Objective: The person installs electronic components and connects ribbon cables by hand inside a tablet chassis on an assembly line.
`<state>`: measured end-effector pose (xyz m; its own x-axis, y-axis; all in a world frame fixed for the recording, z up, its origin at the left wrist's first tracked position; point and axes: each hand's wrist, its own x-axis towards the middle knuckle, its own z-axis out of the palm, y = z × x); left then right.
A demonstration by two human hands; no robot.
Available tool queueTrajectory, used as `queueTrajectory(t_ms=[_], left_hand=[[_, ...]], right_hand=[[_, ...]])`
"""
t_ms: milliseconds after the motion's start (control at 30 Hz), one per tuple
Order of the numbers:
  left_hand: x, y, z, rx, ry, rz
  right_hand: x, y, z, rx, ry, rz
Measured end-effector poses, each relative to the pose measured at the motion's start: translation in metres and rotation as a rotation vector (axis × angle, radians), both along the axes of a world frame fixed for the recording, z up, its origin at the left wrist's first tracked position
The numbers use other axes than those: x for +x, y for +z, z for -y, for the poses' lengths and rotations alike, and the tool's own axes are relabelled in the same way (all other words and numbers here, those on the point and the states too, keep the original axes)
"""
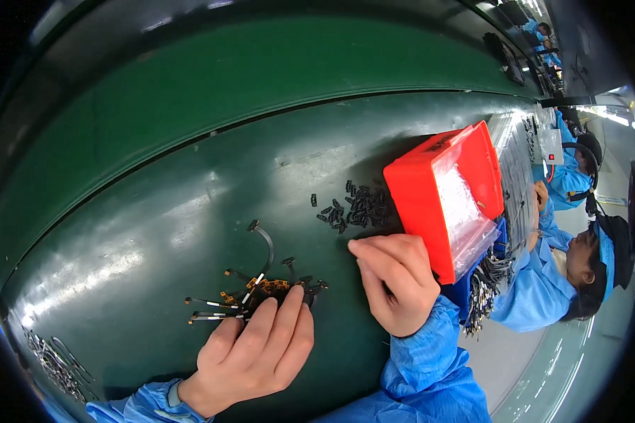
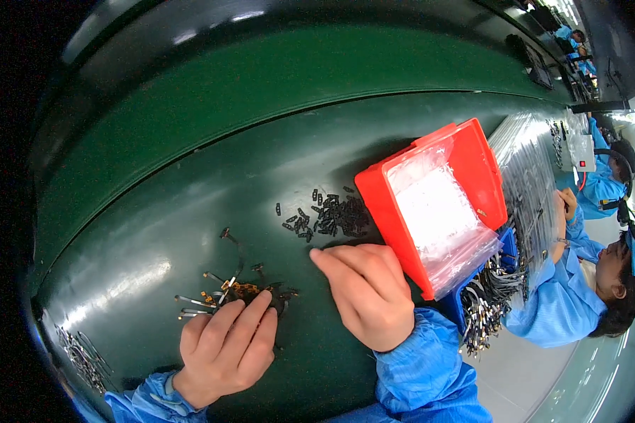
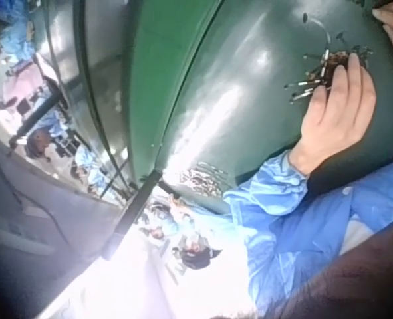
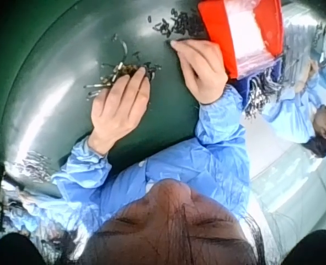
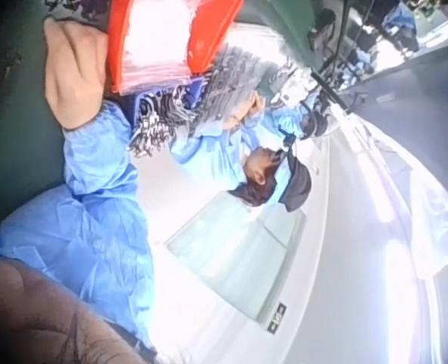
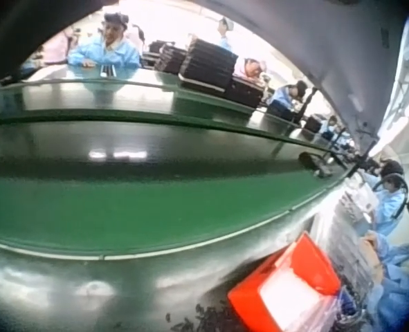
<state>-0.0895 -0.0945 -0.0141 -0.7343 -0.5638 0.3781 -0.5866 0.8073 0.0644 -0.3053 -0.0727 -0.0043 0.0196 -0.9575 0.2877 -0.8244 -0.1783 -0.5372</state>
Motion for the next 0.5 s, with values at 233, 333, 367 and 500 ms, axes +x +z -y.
queueTrajectory(t_ms=[233,333,367,500], left_hand=[[0.0001,-0.0005,-0.0012,-0.001,-0.011,0.023],[0.0015,-0.0011,-0.0002,-0.039,-0.023,0.048],[0.0015,-0.0018,0.0002,-0.04,-0.021,0.05],[0.0014,-0.0013,0.0009,-0.073,-0.021,0.061]], right_hand=[[0.0012,0.0016,-0.0016,0.01,0.35,-0.25],[0.0026,0.003,-0.0023,0.012,0.294,-0.243],[0.0028,0.004,-0.0026,0.011,0.296,-0.24],[0.0011,0.0079,-0.0051,0.054,0.309,-0.208]])
